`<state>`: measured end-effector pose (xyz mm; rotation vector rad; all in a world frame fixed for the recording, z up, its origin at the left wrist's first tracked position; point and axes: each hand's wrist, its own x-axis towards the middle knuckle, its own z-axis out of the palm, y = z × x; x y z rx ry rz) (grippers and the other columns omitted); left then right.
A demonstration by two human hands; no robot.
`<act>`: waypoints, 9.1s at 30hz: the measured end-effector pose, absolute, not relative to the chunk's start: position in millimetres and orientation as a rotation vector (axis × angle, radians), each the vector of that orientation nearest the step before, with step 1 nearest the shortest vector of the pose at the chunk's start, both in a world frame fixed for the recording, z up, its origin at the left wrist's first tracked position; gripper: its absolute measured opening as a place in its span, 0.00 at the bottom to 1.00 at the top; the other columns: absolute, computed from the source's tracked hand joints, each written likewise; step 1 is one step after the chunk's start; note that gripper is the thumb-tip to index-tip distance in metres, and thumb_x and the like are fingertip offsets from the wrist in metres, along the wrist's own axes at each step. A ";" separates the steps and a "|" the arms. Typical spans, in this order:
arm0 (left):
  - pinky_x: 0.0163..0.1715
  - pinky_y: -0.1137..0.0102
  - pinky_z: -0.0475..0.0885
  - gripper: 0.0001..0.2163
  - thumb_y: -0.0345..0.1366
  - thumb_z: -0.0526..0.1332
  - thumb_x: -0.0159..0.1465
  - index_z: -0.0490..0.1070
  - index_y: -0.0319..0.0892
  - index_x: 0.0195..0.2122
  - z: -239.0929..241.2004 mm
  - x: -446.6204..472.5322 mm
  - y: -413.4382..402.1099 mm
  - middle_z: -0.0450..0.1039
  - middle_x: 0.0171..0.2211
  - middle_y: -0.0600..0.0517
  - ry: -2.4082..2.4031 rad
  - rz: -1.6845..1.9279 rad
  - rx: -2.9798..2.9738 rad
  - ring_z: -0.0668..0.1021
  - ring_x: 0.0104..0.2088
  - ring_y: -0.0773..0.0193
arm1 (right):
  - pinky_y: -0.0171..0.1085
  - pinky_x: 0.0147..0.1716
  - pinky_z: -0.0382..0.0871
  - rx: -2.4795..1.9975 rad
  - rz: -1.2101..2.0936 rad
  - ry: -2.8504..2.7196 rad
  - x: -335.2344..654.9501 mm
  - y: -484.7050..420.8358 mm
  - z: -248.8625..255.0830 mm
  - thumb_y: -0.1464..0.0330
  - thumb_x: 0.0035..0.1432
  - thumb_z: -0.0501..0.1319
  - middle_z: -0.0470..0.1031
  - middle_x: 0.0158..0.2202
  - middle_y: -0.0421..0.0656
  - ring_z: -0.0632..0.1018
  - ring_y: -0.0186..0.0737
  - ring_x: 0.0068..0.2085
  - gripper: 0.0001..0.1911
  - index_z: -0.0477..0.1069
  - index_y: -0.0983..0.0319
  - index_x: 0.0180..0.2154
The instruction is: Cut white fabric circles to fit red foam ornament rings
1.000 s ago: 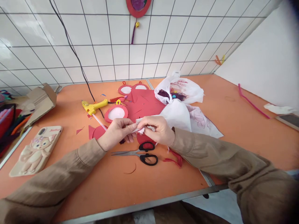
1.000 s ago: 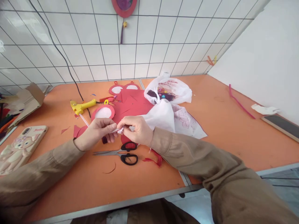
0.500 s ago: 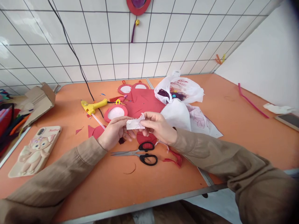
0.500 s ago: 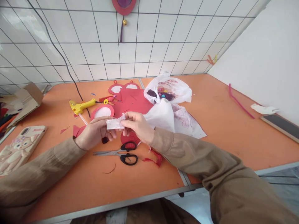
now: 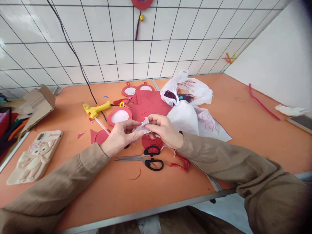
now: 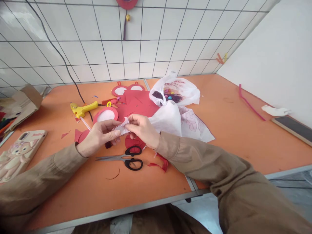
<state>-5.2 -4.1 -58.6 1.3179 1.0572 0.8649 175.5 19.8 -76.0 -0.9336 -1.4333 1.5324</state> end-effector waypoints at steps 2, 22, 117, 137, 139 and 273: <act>0.17 0.76 0.67 0.16 0.46 0.69 0.53 0.74 0.38 0.31 -58.2 -3.0 -5.0 0.73 0.19 0.53 1.110 0.826 1.358 0.74 0.19 0.69 | 0.28 0.16 0.58 -0.915 1.501 -1.507 176.1 19.5 -76.2 0.67 0.50 0.62 0.71 0.20 0.35 0.67 0.25 0.16 0.08 0.66 0.64 0.29; 0.18 0.76 0.70 0.09 0.37 0.66 0.56 0.68 0.39 0.26 -68.9 -2.2 0.1 0.73 0.19 0.54 1.103 1.097 1.066 0.78 0.20 0.67 | 0.37 0.28 0.58 -0.657 0.196 -3.167 189.7 -26.3 -40.6 0.74 0.56 0.63 0.71 0.34 0.46 0.72 0.41 0.35 0.03 0.71 0.65 0.35; 0.17 0.76 0.68 0.13 0.40 0.73 0.49 0.72 0.37 0.26 -66.7 -3.9 -58.3 0.74 0.22 0.53 0.999 1.254 0.831 0.74 0.19 0.71 | 0.37 0.30 0.72 -0.847 1.901 -1.903 184.9 -44.3 -50.7 0.45 0.54 0.61 0.71 0.30 0.43 0.74 0.34 0.29 0.30 0.67 0.65 0.41; 0.14 0.78 0.67 0.15 0.43 0.72 0.51 0.71 0.37 0.24 -64.9 0.5 -59.7 0.74 0.21 0.53 0.937 1.166 0.788 0.74 0.18 0.70 | 0.36 0.28 0.64 -0.810 1.818 -1.924 184.6 -48.1 -61.1 0.44 0.55 0.59 0.69 0.28 0.41 0.71 0.34 0.28 0.28 0.67 0.64 0.38; 0.14 0.77 0.67 0.15 0.44 0.72 0.51 0.71 0.38 0.24 -65.1 1.0 -59.7 0.73 0.21 0.53 0.946 1.157 0.796 0.74 0.18 0.70 | 0.35 0.28 0.64 -0.827 1.847 -1.894 183.7 -48.2 -60.3 0.45 0.55 0.60 0.69 0.28 0.41 0.70 0.34 0.28 0.26 0.66 0.64 0.35; 0.16 0.75 0.69 0.19 0.33 0.70 0.53 0.74 0.38 0.46 -80.5 -1.2 -57.2 0.74 0.25 0.55 1.004 1.149 1.133 0.73 0.17 0.71 | 0.35 0.30 0.69 -0.887 1.251 -1.599 180.0 -25.7 -83.5 0.70 0.48 0.66 0.69 0.27 0.36 0.72 0.32 0.28 0.13 0.66 0.60 0.36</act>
